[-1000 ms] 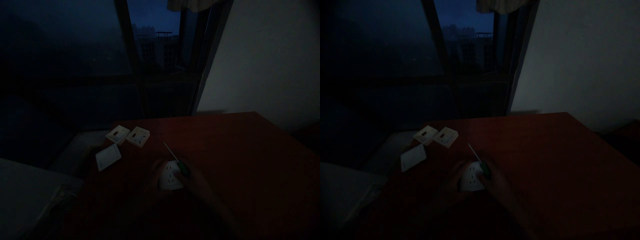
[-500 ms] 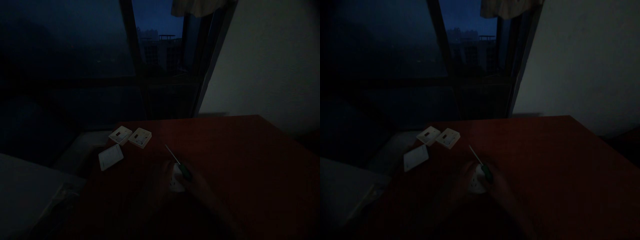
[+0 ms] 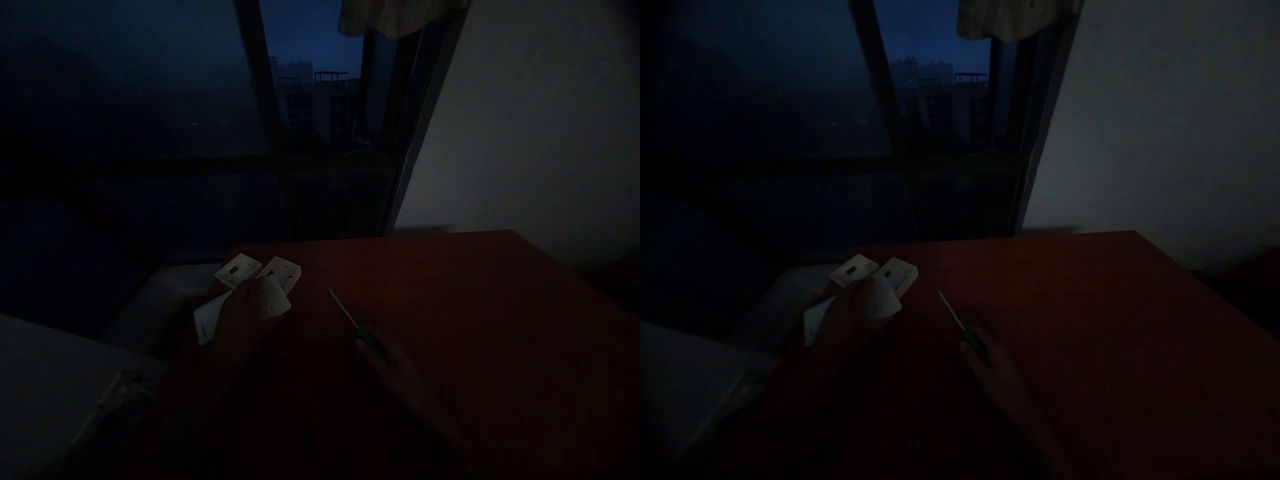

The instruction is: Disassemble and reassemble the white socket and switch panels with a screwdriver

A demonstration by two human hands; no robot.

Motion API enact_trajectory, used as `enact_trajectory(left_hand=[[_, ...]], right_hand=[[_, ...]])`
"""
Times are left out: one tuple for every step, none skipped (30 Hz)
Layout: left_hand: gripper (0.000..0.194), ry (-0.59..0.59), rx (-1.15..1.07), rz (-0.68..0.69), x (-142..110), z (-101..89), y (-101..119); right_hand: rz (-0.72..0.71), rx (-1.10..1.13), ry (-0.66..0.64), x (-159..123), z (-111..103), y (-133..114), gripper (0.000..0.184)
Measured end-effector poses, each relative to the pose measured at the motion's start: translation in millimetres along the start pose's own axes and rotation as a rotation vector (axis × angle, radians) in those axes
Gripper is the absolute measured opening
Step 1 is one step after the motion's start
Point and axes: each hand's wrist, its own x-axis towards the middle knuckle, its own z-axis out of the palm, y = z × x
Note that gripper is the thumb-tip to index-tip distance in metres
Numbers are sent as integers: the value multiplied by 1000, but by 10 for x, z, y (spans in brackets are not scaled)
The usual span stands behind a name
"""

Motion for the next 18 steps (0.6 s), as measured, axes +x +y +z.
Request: enact_trajectory(left_hand=[[73, 2, 17, 36, 22, 36, -54], [76, 7, 28, 61, 34, 81, -98], [79, 4, 30, 80, 39, 129, -132], [81, 10, 28, 86, 40, 176, -158], [84, 13, 23, 90, 40, 218, -177], [85, 14, 18, 93, 39, 252, -192], [86, 15, 17, 93, 39, 277, -204], [87, 10, 23, 90, 41, 295, -213], [88, 4, 35, 84, 43, 307, -220], [89, -1, 50, 75, 46, 314, -225], [90, -4, 64, 65, 48, 319, -229], [90, -4, 74, 60, 50, 323, -233], [91, -2, 80, 65, 51, 326, -237], [91, 2, 82, 75, 53, 331, -242], [91, 5, 84, 83, 55, 336, -247], [92, 7, 86, 86, 57, 341, -254], [92, 8, 89, 86, 60, 347, -262], [91, 9, 93, 86, 62, 351, -271]], right_hand=[[-11, -16, 6, 0, 4, -9, 38], [-20, -36, 17, 2, 8, -20, 37], [-28, -65, 25, 8, 12, -33, 37], [-38, -106, 34, 19, 16, -47, 37], [-54, -158, 41, 38, 19, -63, 37], [-76, -219, 43, 65, 22, -78, 36], [-111, -289, 39, 100, 24, -93, 37], [-153, -359, 25, 144, 26, -108, 38], [-199, -419, 4, 196, 29, -122, 39], [-245, -465, -21, 253, 34, -136, 40], [-286, -494, -48, 314, 41, -151, 41], [-322, -509, -70, 375, 53, -167, 41], [-354, -514, -85, 435, 70, -185, 42], [-383, -514, -96, 492, 91, -204, 43], [-414, -516, -107, 543, 116, -223, 44], [-445, -518, -115, 588, 142, -242, 44], [-471, -518, -118, 625, 167, -257, 43], [-490, -518, -114, 656, 187, -266, 42]])
